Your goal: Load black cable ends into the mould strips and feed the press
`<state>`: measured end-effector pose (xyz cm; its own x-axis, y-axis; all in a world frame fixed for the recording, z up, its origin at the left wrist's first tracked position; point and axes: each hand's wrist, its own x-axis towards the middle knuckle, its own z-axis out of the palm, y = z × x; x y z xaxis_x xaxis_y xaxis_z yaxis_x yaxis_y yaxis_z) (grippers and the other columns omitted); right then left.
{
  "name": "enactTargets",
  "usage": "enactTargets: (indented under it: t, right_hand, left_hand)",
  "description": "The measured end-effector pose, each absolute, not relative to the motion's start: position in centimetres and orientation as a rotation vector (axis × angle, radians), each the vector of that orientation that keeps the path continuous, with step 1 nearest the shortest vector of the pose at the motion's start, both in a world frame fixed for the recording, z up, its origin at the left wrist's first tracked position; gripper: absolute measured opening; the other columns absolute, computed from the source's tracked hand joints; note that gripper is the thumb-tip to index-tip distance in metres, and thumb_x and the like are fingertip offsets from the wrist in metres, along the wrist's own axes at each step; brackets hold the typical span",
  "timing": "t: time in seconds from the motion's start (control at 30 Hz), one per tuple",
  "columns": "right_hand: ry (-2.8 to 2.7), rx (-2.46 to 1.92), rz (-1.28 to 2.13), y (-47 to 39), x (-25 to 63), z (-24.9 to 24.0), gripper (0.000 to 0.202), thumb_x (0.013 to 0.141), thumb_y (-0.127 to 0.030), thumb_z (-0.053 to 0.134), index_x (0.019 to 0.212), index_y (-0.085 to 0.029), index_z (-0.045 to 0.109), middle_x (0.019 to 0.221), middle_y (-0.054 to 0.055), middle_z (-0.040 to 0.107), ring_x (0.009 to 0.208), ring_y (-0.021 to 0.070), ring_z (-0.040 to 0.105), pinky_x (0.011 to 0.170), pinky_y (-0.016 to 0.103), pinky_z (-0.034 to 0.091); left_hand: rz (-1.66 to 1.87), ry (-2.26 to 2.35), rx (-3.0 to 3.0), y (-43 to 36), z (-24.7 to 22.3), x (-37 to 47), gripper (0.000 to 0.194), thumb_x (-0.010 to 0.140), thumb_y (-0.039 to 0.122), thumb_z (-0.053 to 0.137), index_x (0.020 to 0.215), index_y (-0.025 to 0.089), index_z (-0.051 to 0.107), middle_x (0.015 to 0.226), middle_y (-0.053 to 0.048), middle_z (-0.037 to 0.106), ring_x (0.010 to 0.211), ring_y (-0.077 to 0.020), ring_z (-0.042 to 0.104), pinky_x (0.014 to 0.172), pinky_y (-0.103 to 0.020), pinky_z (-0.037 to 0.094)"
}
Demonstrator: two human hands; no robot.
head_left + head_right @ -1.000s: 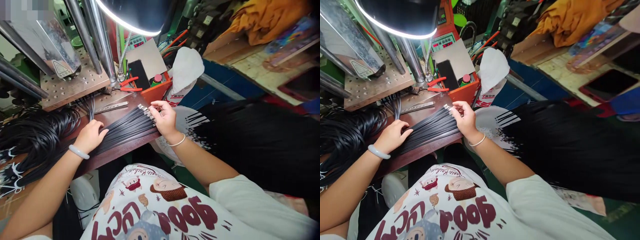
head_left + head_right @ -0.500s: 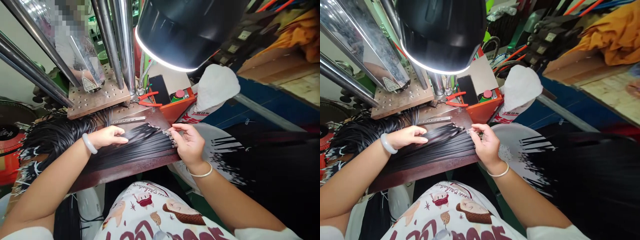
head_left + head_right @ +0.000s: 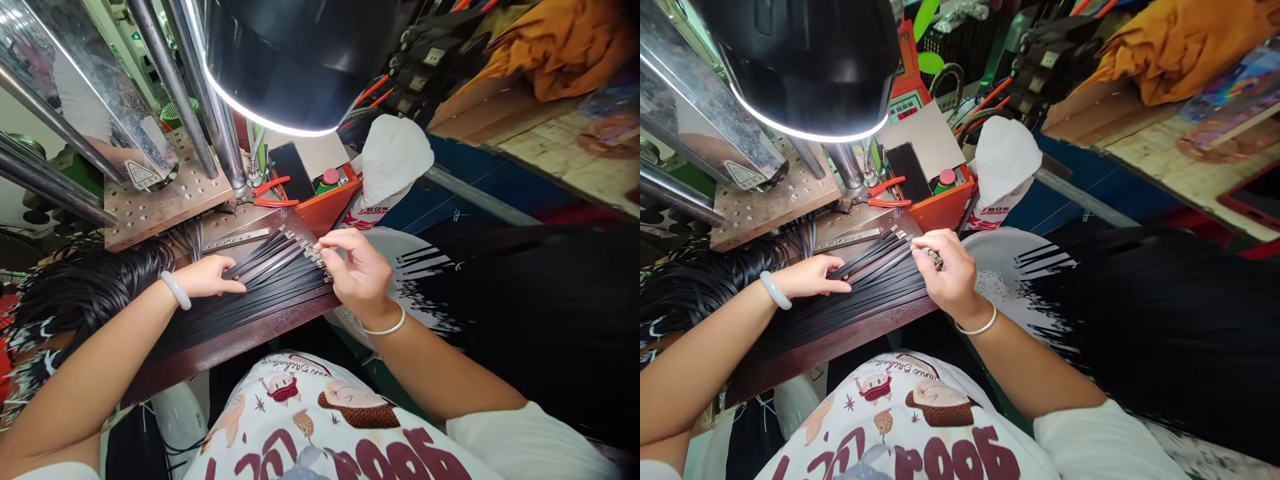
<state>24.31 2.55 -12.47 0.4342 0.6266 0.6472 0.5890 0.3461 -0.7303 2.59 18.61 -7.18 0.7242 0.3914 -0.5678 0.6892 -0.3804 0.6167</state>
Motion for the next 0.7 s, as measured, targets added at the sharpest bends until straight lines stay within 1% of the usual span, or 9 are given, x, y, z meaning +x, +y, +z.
enactTargets:
  t: [0.1, 0.17, 0.27, 0.37, 0.43, 0.5, 0.57, 0.6, 0.7]
  right_hand:
    - [-1.157, -1.359, 0.066, 2.7, 24.6, -12.2, 0.010, 0.089, -0.028, 0.058, 0.095, -0.022, 0.064, 0.086, 0.005, 0.066, 0.081, 0.0195, 0.063, 0.076, 0.038, 0.052]
    - [-1.156, -1.406, 0.097, 2.7, 24.8, -12.4, 0.011, 0.088, -0.030, 0.059, 0.093, -0.022, 0.064, 0.084, 0.004, 0.067, 0.079, 0.0196, 0.064, 0.074, 0.036, 0.052]
    - [-1.215, -1.433, 0.120, 2.4, 25.3, -12.7, 0.010, 0.087, -0.030, 0.060, 0.091, -0.022, 0.065, 0.084, 0.004, 0.068, 0.078, 0.0191, 0.064, 0.071, 0.035, 0.052]
    - [-1.308, -1.449, 0.151, 2.9, 25.4, -12.0, 0.009, 0.087, -0.028, 0.060, 0.090, -0.022, 0.066, 0.085, 0.003, 0.069, 0.078, 0.0192, 0.064, 0.073, 0.035, 0.053]
    - [-1.424, -1.455, 0.168, 3.9, 24.8, -11.0, 0.012, 0.089, -0.029, 0.057, 0.095, -0.022, 0.066, 0.089, 0.005, 0.070, 0.084, 0.0207, 0.065, 0.079, 0.038, 0.053]
    - [-1.691, -1.412, 0.141, 5.3, 23.5, -9.9, 0.021, 0.089, -0.029, 0.057, 0.108, -0.021, 0.064, 0.107, 0.009, 0.069, 0.103, 0.0243, 0.062, 0.091, 0.042, 0.050]
    - [-2.049, -1.350, 0.064, 6.8, 21.9, -9.1, 0.035, 0.088, -0.028, 0.058, 0.121, -0.017, 0.058, 0.127, 0.013, 0.061, 0.121, 0.0274, 0.053, 0.100, 0.044, 0.044]
    - [-2.192, -1.355, 0.010, 7.5, 21.2, -9.0, 0.036, 0.089, -0.027, 0.055, 0.123, -0.015, 0.056, 0.128, 0.014, 0.061, 0.123, 0.0283, 0.051, 0.100, 0.044, 0.043]
    - [-2.325, -1.669, -0.074, 9.8, 21.0, -9.4, 0.024, 0.095, -0.018, 0.040, 0.103, -0.011, 0.061, 0.098, 0.014, 0.070, 0.093, 0.0278, 0.064, 0.082, 0.044, 0.048]
  left_hand:
    - [-0.448, 0.804, 2.276, 18.0, -7.3, 2.3, 0.030, 0.072, 0.044, 0.069, 0.067, 0.017, 0.057, 0.064, 0.001, 0.058, 0.058, -0.0139, 0.050, 0.056, -0.025, 0.034]
    - [-0.409, 0.827, 2.270, 17.8, -7.4, 2.0, 0.028, 0.075, 0.042, 0.064, 0.065, 0.017, 0.058, 0.062, 0.001, 0.057, 0.060, -0.0144, 0.050, 0.058, -0.025, 0.034]
    - [-0.303, 0.869, 2.066, 18.0, -7.6, 1.2, 0.032, 0.073, 0.048, 0.065, 0.067, 0.016, 0.060, 0.062, 0.002, 0.058, 0.060, -0.0142, 0.051, 0.057, -0.024, 0.036]
    - [-0.246, 0.892, 1.794, 18.5, -7.5, 0.7, 0.036, 0.068, 0.050, 0.069, 0.069, 0.015, 0.061, 0.066, -0.001, 0.063, 0.062, -0.0148, 0.056, 0.060, -0.025, 0.043]
    - [-0.218, 0.894, 1.715, 18.5, -6.9, 0.9, 0.036, 0.067, 0.049, 0.072, 0.068, 0.015, 0.060, 0.068, -0.004, 0.066, 0.063, -0.0149, 0.059, 0.062, -0.026, 0.047]
    - [-0.199, 0.877, 1.689, 18.1, -5.9, 1.5, 0.037, 0.067, 0.050, 0.072, 0.067, 0.015, 0.058, 0.067, -0.004, 0.066, 0.059, -0.0140, 0.059, 0.060, -0.026, 0.048]
    - [-0.203, 0.840, 1.666, 17.4, -4.6, 2.0, 0.039, 0.071, 0.053, 0.069, 0.074, 0.015, 0.060, 0.068, -0.005, 0.067, 0.055, -0.0141, 0.059, 0.057, -0.026, 0.049]
    - [-0.202, 0.826, 1.673, 17.1, -4.0, 2.0, 0.040, 0.074, 0.054, 0.066, 0.081, 0.015, 0.062, 0.070, -0.006, 0.069, 0.056, -0.0151, 0.060, 0.057, -0.027, 0.050]
    - [-0.001, 0.853, 1.878, 17.7, -3.0, 1.1, 0.046, 0.080, 0.053, 0.061, 0.112, 0.021, 0.066, 0.082, -0.006, 0.074, 0.068, -0.0221, 0.069, 0.062, -0.034, 0.058]
